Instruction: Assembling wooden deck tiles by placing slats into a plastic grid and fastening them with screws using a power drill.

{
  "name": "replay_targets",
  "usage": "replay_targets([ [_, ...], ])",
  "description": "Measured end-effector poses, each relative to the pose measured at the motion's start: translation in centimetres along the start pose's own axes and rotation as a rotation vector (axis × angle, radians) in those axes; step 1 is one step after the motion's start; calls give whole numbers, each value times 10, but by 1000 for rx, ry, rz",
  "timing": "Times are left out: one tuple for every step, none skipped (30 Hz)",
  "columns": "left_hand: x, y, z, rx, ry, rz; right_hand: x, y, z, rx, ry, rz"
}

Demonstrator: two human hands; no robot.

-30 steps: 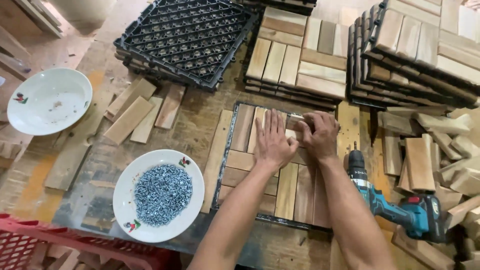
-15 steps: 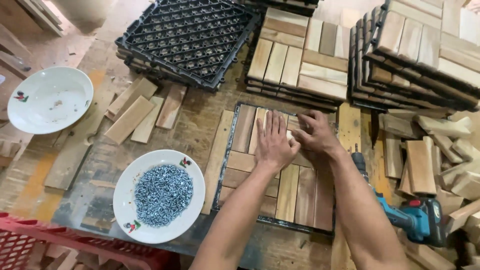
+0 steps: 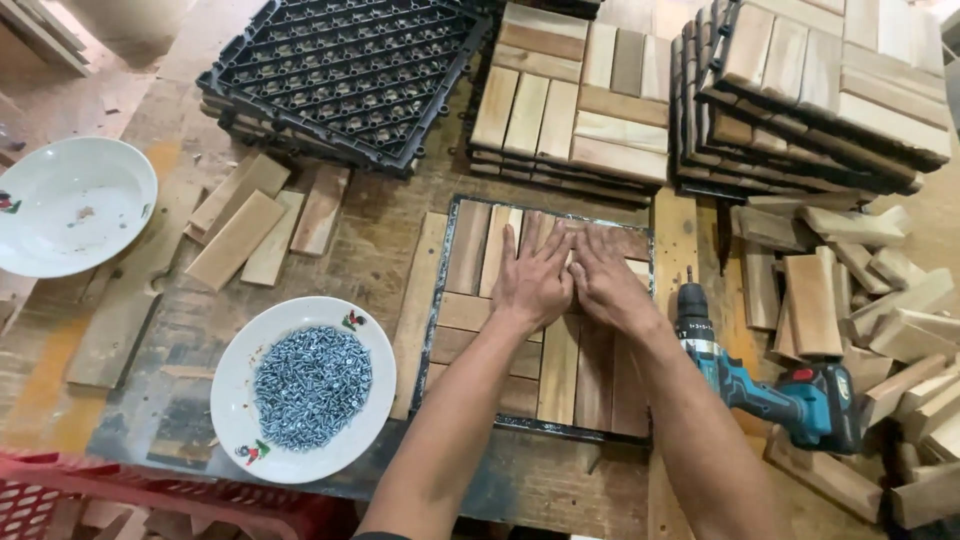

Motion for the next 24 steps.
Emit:
replay_targets([
  [0,1,4,-3,4,-2,6,6,2,0,5,1],
  [0,2,6,-13,-11,10,12,18,5,67,21,-151],
  [-1,3,7,-23,-26,22,18,30,8,133,38,-304],
  [-4,-1,4,-25,-35,26,15,25,8,128,30,-303],
  [-6,-4,1,-49,-41,28,14,21,9,149,63,-289],
  [-3,-1,-5,-68,-56,21,21,20,9,170,93,-288],
  [1,3,-5,-63,-72,17,26,22,8,165,80,-299],
  [0,3,-3,-75,-118,-5,23,22,9,172,40,-319],
  [-1,2,-1,-87,-165,-28,20,21,11,178,0,-339],
  [5,6,0,-85,-167,-43,31,14,15,176,5,-353],
  [11,10,0,-76,-203,-68,42,7,18,158,-5,-365],
  [19,8,2,-72,-235,-69,47,-5,20,143,-20,-353],
  [27,9,3,-74,-232,-61,55,-11,19,144,-21,-343],
  [36,12,4,-85,-222,-100,66,-16,17,81,-10,-344],
  [45,16,6,-95,-212,-140,76,-21,16,19,2,-344],
  [57,19,13,-101,-204,-142,85,-26,15,18,11,-341],
  [69,25,21,-115,-148,-187,93,-31,14,24,8,-340],
  [83,30,29,-123,-102,-227,103,-36,12,29,-8,-341],
  [99,33,34,-124,-103,-224,117,-39,4,28,-10,-339],
  [113,37,36,-122,-157,-261,129,-42,-3,43,39,-288],
  [126,41,38,-120,-211,-298,141,-45,-10,58,88,-237],
  [139,44,43,-118,-217,-295,157,-49,-17,56,82,-237],
  [153,47,48,-62,-253,-338,171,-56,-22,90,160,-180],
  [165,49,54,-6,-284,-373,183,-62,-25,126,239,-114],
])
Point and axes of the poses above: each hand's wrist, its own x-axis away from the middle knuckle, its own z-axis out of the back of the hand, y = z × x, the point moved 3 cm from there along -x, towards the middle knuckle, and after that the axes turned 5 degrees about -z, right-handed, at the moved point
